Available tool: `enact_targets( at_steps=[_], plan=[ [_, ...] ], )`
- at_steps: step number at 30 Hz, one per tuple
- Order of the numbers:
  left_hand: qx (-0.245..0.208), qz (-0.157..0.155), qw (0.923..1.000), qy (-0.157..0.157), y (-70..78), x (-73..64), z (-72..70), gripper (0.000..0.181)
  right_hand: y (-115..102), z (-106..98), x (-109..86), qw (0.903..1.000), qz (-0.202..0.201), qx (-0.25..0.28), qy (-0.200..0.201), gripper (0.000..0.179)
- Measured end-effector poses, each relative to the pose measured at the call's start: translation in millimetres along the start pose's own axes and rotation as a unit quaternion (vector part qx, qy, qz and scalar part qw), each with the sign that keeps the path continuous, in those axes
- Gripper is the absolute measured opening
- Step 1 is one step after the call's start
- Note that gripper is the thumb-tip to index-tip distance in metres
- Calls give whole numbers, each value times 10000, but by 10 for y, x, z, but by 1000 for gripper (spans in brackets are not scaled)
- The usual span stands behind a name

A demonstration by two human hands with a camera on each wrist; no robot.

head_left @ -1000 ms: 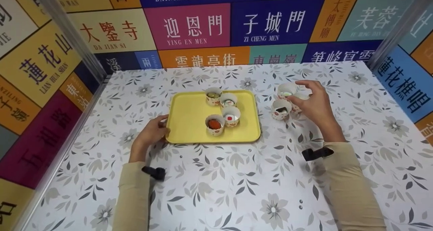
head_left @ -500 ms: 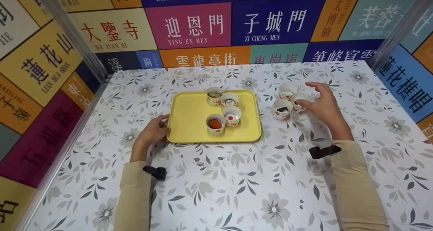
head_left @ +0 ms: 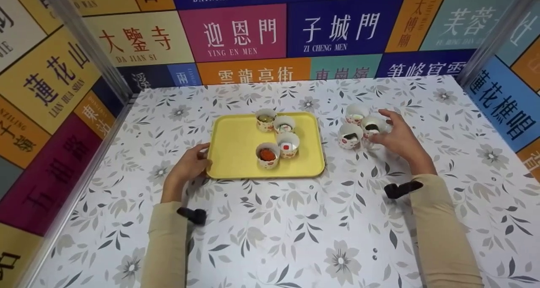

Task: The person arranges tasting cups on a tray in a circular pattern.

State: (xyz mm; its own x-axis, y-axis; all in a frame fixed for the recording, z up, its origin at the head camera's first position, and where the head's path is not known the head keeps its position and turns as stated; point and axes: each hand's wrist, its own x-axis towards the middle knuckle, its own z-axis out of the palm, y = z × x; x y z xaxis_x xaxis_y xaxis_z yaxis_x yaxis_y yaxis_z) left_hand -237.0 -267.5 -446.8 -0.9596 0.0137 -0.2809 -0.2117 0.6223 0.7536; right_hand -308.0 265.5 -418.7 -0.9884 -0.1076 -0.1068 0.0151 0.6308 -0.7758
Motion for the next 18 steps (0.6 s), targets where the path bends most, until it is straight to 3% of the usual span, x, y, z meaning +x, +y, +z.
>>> enact_targets(
  at_steps=[5, 18],
  plan=[
    [-113, -11, 9999, -32, -3, -1, -3, 65, 46, 37, 36, 9996, 230, 33, -137, 96],
    [-251, -27, 9996, -159, 0, -14, -4, 65, 66, 144, 108, 9987, 420, 302, -32, 96]
  ],
)
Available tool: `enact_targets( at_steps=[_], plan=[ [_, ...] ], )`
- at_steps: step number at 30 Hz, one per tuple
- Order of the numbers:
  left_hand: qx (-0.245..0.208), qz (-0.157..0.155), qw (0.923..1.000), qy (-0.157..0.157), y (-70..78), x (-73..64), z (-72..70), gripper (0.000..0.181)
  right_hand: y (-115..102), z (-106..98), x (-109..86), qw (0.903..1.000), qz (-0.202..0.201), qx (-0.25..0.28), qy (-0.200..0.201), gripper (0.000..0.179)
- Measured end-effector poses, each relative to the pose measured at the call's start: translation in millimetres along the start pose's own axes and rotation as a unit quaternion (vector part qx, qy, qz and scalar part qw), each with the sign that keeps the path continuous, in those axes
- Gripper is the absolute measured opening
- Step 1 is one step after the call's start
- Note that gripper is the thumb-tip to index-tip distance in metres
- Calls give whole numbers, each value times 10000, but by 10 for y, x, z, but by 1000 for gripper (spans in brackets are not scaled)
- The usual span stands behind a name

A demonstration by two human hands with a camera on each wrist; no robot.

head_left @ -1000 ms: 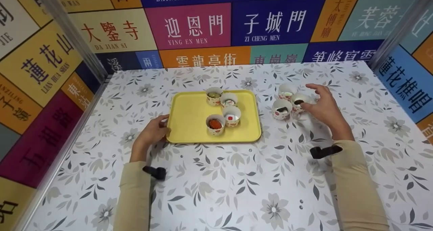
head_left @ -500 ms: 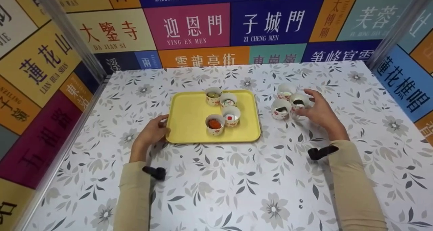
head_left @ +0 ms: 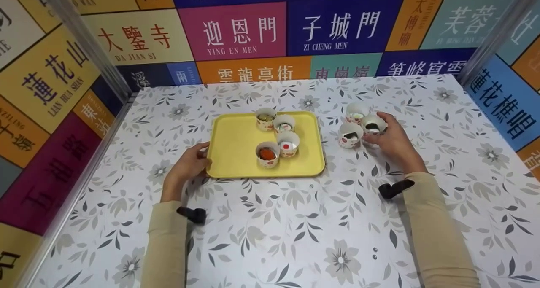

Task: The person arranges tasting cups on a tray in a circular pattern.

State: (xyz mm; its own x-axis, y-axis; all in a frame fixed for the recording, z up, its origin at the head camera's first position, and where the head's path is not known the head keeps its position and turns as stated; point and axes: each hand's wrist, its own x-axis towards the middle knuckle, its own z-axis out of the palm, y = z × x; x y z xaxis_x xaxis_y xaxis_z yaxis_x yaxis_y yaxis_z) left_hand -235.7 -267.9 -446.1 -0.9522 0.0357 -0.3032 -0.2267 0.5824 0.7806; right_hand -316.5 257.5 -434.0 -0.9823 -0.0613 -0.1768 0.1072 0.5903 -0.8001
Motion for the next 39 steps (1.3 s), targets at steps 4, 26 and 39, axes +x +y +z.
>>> enact_targets(
  at_steps=[4, 26, 39],
  plan=[
    [213, -5, 9997, 82, 13, -1, -8, 64, -5, 15, 31, 9999, 56, -16, 136, 92],
    [-5, -53, 10000, 21, -1, 20, -9, 66, -138, -91, -30, 9967, 104, -53, 798, 86],
    [-101, 86, 9999, 77, -16, 11, -3, 65, -454, -30, -179, 9955, -95, -117, 933, 82]
  ],
)
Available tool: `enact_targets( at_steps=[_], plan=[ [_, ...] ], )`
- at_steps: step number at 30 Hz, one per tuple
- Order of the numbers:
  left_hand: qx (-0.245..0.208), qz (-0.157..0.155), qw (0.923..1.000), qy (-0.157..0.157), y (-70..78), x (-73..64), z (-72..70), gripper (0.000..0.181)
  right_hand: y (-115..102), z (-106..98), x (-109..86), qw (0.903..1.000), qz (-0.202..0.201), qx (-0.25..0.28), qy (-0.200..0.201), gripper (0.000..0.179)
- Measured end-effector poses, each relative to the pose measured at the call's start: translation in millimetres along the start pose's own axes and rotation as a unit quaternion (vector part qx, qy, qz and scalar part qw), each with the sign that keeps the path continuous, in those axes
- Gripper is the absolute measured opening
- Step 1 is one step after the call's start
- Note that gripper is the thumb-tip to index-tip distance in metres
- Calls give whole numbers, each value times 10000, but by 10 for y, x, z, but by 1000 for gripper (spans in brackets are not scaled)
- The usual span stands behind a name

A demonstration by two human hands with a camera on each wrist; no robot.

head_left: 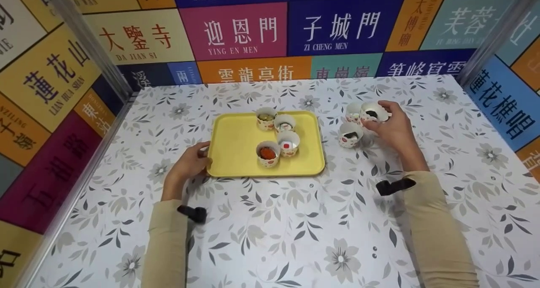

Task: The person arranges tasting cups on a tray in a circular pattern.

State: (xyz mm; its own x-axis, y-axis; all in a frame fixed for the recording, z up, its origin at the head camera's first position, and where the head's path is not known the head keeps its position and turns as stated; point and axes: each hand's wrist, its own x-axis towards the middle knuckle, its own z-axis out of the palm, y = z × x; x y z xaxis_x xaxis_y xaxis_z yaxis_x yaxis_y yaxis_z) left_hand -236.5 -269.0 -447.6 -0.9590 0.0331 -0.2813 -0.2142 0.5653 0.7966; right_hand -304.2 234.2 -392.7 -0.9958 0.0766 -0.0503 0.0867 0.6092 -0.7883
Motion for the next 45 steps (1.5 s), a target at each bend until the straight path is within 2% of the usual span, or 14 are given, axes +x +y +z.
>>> enact_targets(
  at_steps=[8, 18, 26, 32, 37, 45],
  plan=[
    [9, -8, 10000, -6, -14, -16, -17, 66, -185, 146, -96, 9995, -225, -64, -214, 80],
    [54, -14, 10000, -17, -22, -6, -5, 66, -343, 420, -155, 9978, -350, -245, -515, 78],
    [4, -299, 9996, -9, -11, 6, 0, 67, -398, 592, -161, 9960, -540, -420, -570, 75],
    [-5, -171, 9998, -54, -3, -1, -1, 67, -448, 708, -180, 9954, -574, -486, -594, 73],
    [26, -123, 9999, -71, 7, -8, 5, 66, -511, 801, -209, 9931, -849, -365, -729, 73],
    [130, -167, 9998, 7, 35, -10, 12, 65, -744, 983, -239, 9878, -1095, -381, -1035, 75]
  ],
)
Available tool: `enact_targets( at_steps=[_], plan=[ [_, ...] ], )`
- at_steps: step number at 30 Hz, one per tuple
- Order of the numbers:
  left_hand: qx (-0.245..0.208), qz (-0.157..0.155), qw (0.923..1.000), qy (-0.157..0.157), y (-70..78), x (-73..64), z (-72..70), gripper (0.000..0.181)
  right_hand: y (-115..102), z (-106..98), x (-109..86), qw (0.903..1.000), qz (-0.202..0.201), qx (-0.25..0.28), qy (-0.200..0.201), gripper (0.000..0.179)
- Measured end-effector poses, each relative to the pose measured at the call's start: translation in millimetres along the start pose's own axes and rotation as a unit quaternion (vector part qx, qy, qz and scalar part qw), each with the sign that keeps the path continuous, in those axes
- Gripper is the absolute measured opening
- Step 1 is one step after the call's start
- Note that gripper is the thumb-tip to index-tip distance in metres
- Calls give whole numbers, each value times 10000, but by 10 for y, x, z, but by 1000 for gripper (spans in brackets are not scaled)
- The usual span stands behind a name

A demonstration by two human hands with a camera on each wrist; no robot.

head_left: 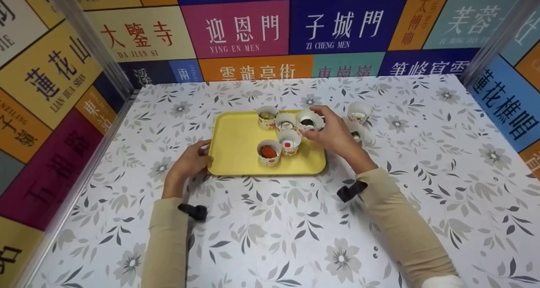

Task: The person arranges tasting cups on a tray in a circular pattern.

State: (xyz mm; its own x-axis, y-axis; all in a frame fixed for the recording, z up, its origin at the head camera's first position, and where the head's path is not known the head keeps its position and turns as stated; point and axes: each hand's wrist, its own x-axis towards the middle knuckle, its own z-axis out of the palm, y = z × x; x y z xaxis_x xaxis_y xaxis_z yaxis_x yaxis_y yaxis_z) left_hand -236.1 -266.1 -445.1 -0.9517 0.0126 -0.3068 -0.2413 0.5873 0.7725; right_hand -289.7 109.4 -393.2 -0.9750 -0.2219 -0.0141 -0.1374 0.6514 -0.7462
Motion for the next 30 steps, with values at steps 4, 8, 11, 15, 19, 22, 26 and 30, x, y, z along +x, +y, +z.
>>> enact_targets(
  at_steps=[4, 8, 11, 15, 19, 22, 26, 30],
  plan=[
    [-182, 12, 9998, -84, -7, -3, -5, 65, -143, 73, 47, 9995, -250, 55, -160, 75],
    [-232, 51, 9997, -100, -21, -5, -9, 65, -276, 151, 90, 9986, -444, 66, -284, 74],
    [-164, -17, 9998, -66, -22, 3, -12, 66, -355, 215, 119, 9978, -559, -9, -368, 73],
    [-140, -71, 9999, -69, -17, 18, -13, 66, -442, 302, 151, 9971, -602, -41, -473, 73],
    [-140, -22, 9999, -83, -14, 10, -15, 67, -517, 378, 186, 9959, -654, -14, -627, 72],
    [-125, 20, 9999, -82, -15, 2, -17, 67, -564, 425, 210, 9951, -679, -7, -720, 72],
    [-122, 47, 9999, -94, -18, 7, -12, 66, -619, 479, 245, 9943, -705, 27, -803, 71],
    [-126, 58, 9999, -100, -16, 18, -9, 66, -679, 527, 283, 9931, -750, -31, -896, 71]
  ],
)
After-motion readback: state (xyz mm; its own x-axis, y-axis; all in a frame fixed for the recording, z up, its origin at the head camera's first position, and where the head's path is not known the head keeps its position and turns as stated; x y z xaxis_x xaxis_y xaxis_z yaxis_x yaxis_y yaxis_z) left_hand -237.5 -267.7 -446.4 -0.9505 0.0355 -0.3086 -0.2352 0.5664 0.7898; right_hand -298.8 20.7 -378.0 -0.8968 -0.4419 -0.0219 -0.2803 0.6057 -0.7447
